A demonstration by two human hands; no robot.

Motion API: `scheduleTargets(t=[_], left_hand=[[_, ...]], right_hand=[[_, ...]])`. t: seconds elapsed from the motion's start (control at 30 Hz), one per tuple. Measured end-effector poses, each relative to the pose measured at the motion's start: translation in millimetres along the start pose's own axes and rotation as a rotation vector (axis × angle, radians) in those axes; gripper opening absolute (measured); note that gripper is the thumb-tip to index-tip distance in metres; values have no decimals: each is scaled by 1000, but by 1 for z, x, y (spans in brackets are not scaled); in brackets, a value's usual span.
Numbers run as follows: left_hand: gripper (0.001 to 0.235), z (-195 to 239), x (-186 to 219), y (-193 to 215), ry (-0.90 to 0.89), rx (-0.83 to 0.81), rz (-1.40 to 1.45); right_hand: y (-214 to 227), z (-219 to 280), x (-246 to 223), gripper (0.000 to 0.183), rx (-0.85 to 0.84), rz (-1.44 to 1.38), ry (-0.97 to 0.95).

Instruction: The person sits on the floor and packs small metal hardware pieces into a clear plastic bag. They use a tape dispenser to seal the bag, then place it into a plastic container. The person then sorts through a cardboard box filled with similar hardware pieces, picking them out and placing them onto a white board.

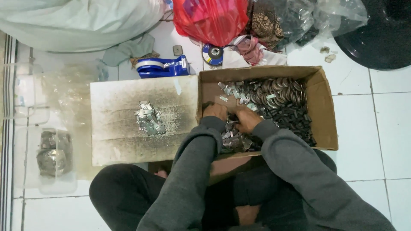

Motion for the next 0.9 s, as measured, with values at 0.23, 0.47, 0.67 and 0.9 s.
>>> scheduleTargets(t=[0.23,0.47,0.67,0.9], left_hand=[[28,2,5,11,-36,53,-40],[19,-5,0,32,63,-73,188],[17,-2,-2,81,182,-135,556],[54,29,24,187,765,-320,1354]], right_hand=[[-45,1,56,40,-61,65,-113],[-2,11,45,30,107,-320,-177],[14,18,50,21,58,-1221,-622],[45,26,29,43,-58,-1559,-770]])
Point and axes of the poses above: each hand's wrist, its own z-axis away from the middle knuckle, its own y-axis out of the back of the hand, x = y × z, the point moved 3 cm from there along -z, towards the middle knuckle, and after that the axes turned 15 degrees about x, right-handed, at the moved point
